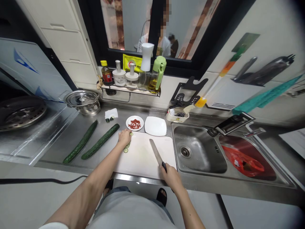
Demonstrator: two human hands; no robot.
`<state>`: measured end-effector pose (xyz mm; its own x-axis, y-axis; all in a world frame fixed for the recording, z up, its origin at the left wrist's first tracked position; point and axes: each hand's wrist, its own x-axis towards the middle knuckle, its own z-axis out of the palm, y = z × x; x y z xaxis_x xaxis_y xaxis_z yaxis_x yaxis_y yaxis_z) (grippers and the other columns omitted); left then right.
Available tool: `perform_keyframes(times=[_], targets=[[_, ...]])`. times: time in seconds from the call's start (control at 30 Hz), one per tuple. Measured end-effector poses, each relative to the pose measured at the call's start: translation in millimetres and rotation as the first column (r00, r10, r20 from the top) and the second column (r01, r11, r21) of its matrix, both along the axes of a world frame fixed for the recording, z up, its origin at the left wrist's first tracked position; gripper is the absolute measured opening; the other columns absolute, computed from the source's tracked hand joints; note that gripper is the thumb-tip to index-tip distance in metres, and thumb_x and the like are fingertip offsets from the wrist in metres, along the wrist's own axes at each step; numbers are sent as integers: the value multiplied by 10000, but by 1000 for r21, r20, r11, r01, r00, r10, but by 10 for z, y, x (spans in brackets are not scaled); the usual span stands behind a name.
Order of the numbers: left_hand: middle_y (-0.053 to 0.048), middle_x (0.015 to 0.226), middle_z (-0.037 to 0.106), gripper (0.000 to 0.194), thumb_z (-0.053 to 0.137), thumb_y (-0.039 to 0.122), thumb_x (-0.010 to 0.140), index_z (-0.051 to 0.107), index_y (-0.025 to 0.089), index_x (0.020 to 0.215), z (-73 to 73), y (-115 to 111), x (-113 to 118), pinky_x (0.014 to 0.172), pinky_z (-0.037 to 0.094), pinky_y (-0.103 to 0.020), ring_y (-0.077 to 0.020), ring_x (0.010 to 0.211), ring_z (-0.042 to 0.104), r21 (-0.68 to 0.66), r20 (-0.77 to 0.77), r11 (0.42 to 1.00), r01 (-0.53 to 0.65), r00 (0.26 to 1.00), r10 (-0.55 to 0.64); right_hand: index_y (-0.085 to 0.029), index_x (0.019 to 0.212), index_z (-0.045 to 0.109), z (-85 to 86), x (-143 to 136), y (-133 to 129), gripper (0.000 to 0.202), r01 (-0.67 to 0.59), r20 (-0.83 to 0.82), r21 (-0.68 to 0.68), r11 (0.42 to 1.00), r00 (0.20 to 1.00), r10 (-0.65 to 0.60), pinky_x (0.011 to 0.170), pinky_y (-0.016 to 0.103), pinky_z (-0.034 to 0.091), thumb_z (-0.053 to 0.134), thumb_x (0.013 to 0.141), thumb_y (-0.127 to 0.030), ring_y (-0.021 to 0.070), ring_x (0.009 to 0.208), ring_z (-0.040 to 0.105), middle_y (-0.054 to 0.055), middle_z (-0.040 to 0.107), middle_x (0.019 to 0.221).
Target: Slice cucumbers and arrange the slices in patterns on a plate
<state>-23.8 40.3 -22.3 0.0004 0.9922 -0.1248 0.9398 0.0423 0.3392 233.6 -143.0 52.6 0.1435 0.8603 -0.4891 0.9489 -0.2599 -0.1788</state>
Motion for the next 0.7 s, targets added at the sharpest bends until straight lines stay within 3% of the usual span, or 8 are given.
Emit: perform_keyframes(times=[0.37, 0.53, 0.7], targets=[[-59, 971, 684, 170, 484, 149, 845, 625, 212, 913, 37, -33, 11, 885, 364, -332, -211, 969, 589, 72, 73, 997, 11, 997, -17, -161, 1078, 597, -23, 15, -4, 369, -14, -9, 20, 1000, 1000, 14, 718, 260, 393, 324, 957, -378, 212, 954, 638, 132, 688, 1009], [-14, 874, 688, 146, 589, 188, 794, 627, 215, 932, 98, -77, 84, 747, 413, -239, -152, 818, 608, -30, 349, 992, -123, 929, 126, -159, 1063, 600, -9, 11, 2, 359, -13, -13, 16, 1000, 1000, 14, 699, 256, 381, 331, 956, -371, 208, 941, 638, 125, 692, 993], [14, 751, 653, 177, 642, 137, 712, 640, 177, 885, 110, -246, 261, 630, 417, -193, -107, 672, 579, -150, 542, 988, -46, 831, 121, -167, 1066, 600, -13, 4, -11, 360, -25, 9, 34, 999, 1000, 24, 691, 253, 368, 327, 963, -378, 209, 937, 642, 122, 696, 988]])
